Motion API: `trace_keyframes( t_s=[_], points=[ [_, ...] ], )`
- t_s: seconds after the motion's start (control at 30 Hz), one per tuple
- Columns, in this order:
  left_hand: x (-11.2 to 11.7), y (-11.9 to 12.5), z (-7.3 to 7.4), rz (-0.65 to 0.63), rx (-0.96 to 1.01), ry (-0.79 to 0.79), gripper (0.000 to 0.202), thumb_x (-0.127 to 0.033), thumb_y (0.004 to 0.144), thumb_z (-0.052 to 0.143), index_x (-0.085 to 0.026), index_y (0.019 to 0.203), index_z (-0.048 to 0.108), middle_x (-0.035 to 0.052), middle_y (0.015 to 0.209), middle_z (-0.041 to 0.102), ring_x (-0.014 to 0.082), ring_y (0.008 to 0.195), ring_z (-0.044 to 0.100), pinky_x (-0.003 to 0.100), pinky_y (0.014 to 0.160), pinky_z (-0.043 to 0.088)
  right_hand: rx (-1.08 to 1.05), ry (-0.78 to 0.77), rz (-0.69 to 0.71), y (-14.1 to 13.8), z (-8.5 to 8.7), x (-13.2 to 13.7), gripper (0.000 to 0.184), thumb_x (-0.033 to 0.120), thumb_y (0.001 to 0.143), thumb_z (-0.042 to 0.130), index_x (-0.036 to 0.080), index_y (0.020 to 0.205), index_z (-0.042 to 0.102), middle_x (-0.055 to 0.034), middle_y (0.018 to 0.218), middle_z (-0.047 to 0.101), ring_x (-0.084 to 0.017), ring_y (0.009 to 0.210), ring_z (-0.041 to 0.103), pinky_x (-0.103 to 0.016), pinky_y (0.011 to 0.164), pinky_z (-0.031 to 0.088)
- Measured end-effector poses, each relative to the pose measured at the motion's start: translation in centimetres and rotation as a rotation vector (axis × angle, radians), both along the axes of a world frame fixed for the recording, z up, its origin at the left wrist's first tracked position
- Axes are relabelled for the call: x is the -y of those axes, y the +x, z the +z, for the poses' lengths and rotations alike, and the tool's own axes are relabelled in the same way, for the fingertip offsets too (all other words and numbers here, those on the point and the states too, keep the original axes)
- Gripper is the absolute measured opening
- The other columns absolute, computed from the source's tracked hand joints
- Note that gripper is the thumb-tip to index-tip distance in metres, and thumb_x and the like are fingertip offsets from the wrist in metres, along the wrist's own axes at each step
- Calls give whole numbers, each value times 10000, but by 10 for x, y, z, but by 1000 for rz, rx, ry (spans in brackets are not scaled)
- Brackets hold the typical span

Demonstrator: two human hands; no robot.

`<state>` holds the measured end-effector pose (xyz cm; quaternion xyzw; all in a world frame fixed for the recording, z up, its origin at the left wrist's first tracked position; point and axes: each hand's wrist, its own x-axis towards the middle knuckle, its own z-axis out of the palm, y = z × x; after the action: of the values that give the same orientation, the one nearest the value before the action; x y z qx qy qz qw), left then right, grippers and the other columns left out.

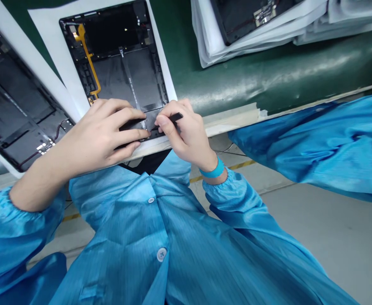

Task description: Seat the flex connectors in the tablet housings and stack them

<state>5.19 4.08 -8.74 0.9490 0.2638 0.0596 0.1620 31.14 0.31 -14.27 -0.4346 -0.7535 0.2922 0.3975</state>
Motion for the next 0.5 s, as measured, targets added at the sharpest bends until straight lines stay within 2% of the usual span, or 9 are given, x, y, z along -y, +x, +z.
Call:
trace_keyframes(
  t_s=[0.1, 0.23, 0.4, 0.5],
  points=[
    [0, 0, 0, -25, -1, 60, 390, -392, 1208, 479, -357, 1418, 806, 79, 1525, 745, 399, 1443, 663, 653, 1105, 588, 17, -1, -1, 0, -1, 0, 432, 548, 1239, 357, 269, 1007, 593, -36, 954, 732, -251, 998, 729, -510, 1029, 556],
    [0, -1, 0, -74, -43, 182, 341, -358, 1212, 502, -295, 1373, 796, 99, 1494, 760, 383, 1406, 687, 618, 1087, 606, 19, 11, -1, 0, -2, 0, 438, 560, 1238, 350, 267, 1014, 588, -41, 959, 730, -255, 1000, 724, -499, 1015, 551],
    [2, 2, 2, -21, -47, 93, 307, -332, 1183, 548, -398, 1343, 802, 32, 1510, 753, 362, 1447, 678, 639, 1145, 583, 26, 61, -1, 0, -4, 0, 425, 547, 1241, 355, 266, 1013, 579, -35, 968, 725, -245, 981, 717, -483, 982, 546],
    [4, 5, 1, -31, -58, 157, 326, -308, 1192, 515, -337, 1344, 801, 68, 1498, 763, 382, 1400, 708, 622, 1064, 623, 23, 65, 18, 1, -6, -1, 432, 560, 1239, 355, 265, 1008, 572, -33, 964, 715, -242, 972, 712, -489, 1000, 545]
  ],
)
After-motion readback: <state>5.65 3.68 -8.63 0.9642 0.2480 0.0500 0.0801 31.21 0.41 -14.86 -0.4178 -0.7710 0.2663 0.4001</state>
